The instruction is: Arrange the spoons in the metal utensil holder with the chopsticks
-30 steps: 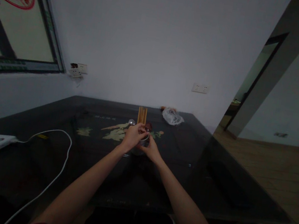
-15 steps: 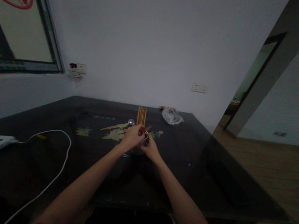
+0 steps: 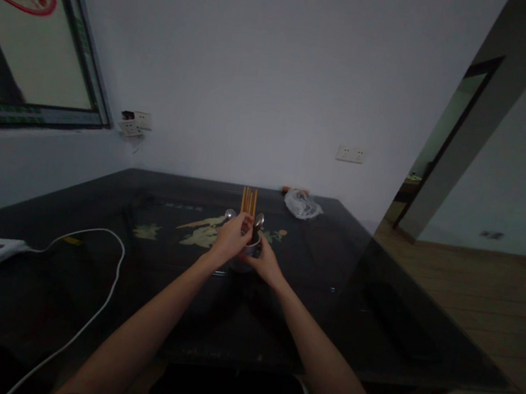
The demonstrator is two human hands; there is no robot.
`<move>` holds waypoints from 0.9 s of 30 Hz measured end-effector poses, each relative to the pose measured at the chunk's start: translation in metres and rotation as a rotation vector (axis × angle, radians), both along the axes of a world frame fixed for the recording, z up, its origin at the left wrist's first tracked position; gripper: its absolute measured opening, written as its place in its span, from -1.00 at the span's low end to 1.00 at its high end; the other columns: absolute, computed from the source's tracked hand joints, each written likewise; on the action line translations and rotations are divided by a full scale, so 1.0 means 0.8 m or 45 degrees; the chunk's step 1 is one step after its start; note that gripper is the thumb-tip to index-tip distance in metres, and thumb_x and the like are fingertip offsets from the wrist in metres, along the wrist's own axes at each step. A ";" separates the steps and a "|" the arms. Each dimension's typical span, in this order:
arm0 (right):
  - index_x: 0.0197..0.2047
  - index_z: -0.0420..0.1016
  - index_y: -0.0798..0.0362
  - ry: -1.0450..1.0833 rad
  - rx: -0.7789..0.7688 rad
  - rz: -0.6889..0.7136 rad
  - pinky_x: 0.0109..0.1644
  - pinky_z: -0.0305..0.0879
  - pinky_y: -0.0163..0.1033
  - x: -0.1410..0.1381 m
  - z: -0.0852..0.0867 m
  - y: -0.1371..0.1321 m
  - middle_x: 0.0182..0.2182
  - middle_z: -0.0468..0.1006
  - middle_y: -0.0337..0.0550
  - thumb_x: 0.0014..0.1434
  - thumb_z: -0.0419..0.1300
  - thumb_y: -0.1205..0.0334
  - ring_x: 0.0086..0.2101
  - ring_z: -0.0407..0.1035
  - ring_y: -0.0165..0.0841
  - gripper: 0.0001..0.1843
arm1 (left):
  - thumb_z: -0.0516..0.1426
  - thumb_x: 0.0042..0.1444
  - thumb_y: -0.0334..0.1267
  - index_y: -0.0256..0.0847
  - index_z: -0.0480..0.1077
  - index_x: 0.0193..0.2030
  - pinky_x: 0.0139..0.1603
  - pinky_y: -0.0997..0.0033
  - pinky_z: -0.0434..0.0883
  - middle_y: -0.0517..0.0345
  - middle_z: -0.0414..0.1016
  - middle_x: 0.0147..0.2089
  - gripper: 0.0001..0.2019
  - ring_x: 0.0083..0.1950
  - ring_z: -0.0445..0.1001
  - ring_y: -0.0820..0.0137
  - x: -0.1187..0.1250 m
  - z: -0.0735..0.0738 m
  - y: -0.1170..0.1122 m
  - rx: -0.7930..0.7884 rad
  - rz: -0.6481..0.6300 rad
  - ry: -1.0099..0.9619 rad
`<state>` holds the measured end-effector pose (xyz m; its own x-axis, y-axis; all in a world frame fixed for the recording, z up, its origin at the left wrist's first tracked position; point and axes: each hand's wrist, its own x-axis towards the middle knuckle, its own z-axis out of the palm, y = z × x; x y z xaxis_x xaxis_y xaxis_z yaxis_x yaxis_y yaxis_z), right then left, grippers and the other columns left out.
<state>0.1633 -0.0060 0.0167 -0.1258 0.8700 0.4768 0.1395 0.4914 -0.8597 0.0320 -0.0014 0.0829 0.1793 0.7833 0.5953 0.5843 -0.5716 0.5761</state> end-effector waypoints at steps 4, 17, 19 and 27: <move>0.18 0.20 0.04 -0.002 -0.014 0.001 0.14 0.20 -0.02 0.000 -0.002 0.000 0.03 0.42 0.00 -0.21 0.40 0.24 0.03 0.31 -0.16 -0.15 | 0.05 0.11 -0.35 -0.20 0.33 -0.21 -0.18 0.41 0.38 0.13 0.49 -0.24 -0.89 -0.24 0.46 0.40 -0.006 0.018 -0.009 0.031 -0.008 -0.099; 0.15 0.23 0.03 0.009 -0.050 -0.037 0.15 0.19 -0.06 0.004 -0.003 0.001 0.05 0.38 -0.01 -0.23 0.42 0.21 0.05 0.29 -0.19 -0.15 | 0.03 0.15 -0.10 -0.23 0.34 -0.26 -0.24 0.47 0.33 0.17 0.40 -0.33 -0.77 -0.28 0.40 0.41 -0.056 -0.031 -0.011 -0.068 -0.030 -0.556; 0.14 0.23 0.06 0.055 -0.082 -0.022 0.12 0.23 -0.07 0.006 -0.002 0.002 0.01 0.41 0.00 -0.21 0.41 0.18 0.00 0.33 -0.20 -0.18 | 0.03 0.14 -0.08 -0.23 0.33 -0.29 -0.30 0.49 0.31 0.21 0.35 -0.40 -0.75 -0.35 0.36 0.43 -0.060 -0.038 -0.006 -0.115 -0.005 -0.580; 0.11 0.27 0.00 0.204 -0.177 -0.035 0.04 0.31 -0.07 0.019 0.009 0.004 -0.04 0.46 -0.02 -0.10 0.36 0.07 -0.09 0.40 -0.25 -0.30 | 0.01 0.13 -0.06 -0.21 0.29 -0.33 -0.32 0.50 0.31 0.23 0.30 -0.43 -0.75 -0.38 0.33 0.45 -0.060 -0.050 0.006 -0.205 0.025 -0.594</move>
